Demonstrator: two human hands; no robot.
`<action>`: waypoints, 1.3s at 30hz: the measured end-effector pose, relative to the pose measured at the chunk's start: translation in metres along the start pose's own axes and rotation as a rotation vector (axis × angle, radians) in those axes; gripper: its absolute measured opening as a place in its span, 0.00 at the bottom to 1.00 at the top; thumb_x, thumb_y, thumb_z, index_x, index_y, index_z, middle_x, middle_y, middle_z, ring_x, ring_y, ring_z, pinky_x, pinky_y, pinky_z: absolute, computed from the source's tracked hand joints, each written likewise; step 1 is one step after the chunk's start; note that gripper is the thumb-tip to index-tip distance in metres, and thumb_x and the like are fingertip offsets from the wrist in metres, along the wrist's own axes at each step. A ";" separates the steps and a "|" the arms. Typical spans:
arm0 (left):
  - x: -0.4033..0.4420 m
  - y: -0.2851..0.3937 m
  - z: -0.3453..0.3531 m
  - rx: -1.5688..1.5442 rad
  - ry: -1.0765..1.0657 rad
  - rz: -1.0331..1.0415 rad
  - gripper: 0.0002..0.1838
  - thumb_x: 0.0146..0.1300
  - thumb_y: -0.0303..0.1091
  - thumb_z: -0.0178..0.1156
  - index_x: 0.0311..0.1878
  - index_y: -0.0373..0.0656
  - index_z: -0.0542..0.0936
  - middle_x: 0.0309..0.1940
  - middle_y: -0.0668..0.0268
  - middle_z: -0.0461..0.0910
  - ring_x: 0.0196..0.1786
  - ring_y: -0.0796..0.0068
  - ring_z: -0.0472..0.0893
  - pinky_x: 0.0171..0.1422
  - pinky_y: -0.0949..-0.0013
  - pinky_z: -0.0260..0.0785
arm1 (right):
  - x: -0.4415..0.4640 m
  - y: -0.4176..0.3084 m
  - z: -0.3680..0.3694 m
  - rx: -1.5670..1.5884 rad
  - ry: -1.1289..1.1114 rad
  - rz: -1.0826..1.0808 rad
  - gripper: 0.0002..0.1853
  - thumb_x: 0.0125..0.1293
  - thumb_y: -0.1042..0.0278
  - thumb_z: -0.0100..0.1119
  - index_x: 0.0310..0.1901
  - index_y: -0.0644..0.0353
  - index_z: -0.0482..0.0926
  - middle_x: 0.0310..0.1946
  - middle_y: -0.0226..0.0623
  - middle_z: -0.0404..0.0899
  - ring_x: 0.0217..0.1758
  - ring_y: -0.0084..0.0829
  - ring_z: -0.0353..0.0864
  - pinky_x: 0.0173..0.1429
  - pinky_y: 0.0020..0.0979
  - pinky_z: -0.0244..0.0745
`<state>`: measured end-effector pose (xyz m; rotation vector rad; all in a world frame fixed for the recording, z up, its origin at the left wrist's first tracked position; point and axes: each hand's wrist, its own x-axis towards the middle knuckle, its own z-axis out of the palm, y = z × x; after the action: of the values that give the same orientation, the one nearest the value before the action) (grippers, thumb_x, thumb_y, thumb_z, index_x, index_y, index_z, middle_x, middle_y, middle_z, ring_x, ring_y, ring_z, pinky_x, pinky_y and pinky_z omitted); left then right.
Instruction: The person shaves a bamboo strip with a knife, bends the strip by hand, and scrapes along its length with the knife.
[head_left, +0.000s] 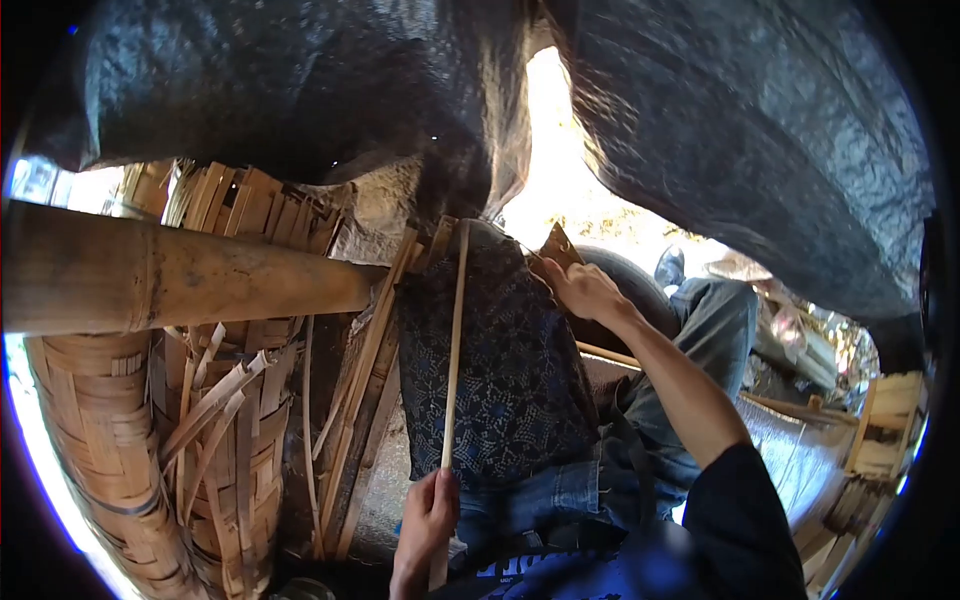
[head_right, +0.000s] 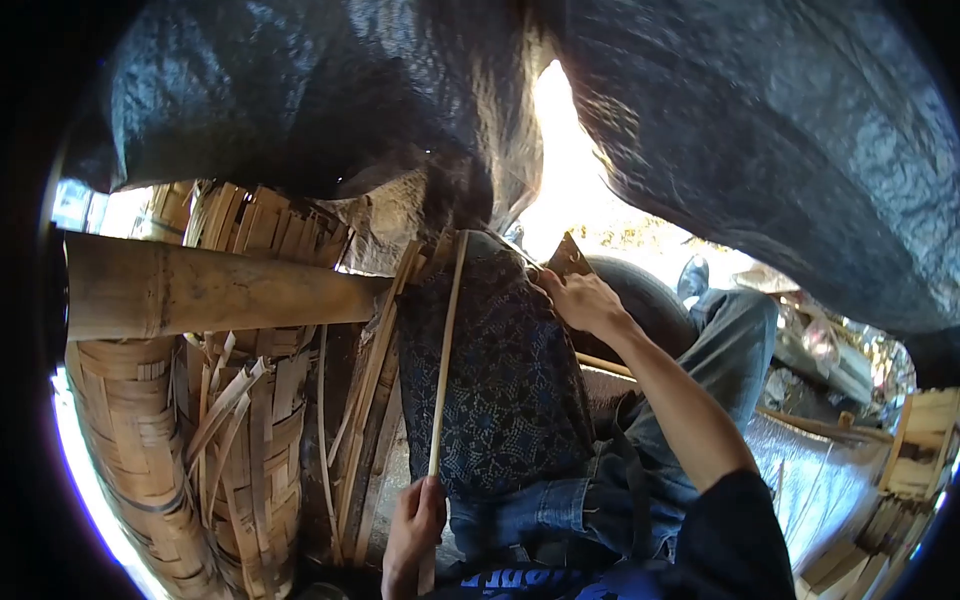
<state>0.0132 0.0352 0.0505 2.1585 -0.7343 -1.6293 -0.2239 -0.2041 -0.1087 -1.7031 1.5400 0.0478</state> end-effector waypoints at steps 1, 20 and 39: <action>0.010 0.004 0.002 -0.002 -0.032 0.028 0.21 0.72 0.41 0.42 0.24 0.40 0.69 0.13 0.74 0.63 0.17 0.85 0.61 0.21 0.75 0.53 | -0.009 0.001 -0.006 0.102 -0.068 0.099 0.41 0.72 0.40 0.23 0.20 0.69 0.75 0.15 0.44 0.74 0.16 0.34 0.77 0.33 0.39 0.75; 0.077 0.050 0.044 1.005 0.350 0.534 0.14 0.68 0.38 0.46 0.29 0.40 0.72 0.14 0.51 0.76 0.19 0.50 0.79 0.22 0.56 0.71 | -0.111 -0.029 0.027 -0.110 0.305 -0.447 0.35 0.65 0.40 0.50 0.09 0.62 0.70 0.03 0.41 0.63 0.08 0.37 0.70 0.14 0.36 0.66; 0.066 0.032 0.063 1.221 0.403 0.647 0.13 0.67 0.38 0.51 0.26 0.45 0.69 0.11 0.62 0.75 0.16 0.63 0.79 0.19 0.66 0.71 | -0.042 -0.018 0.015 -0.243 0.506 -0.190 0.35 0.69 0.42 0.43 0.10 0.62 0.72 0.08 0.48 0.71 0.13 0.42 0.76 0.19 0.41 0.71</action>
<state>-0.0400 -0.0270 -0.0012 2.3003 -2.3468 -0.3189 -0.2122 -0.1631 -0.0872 -2.1648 1.7754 -0.3296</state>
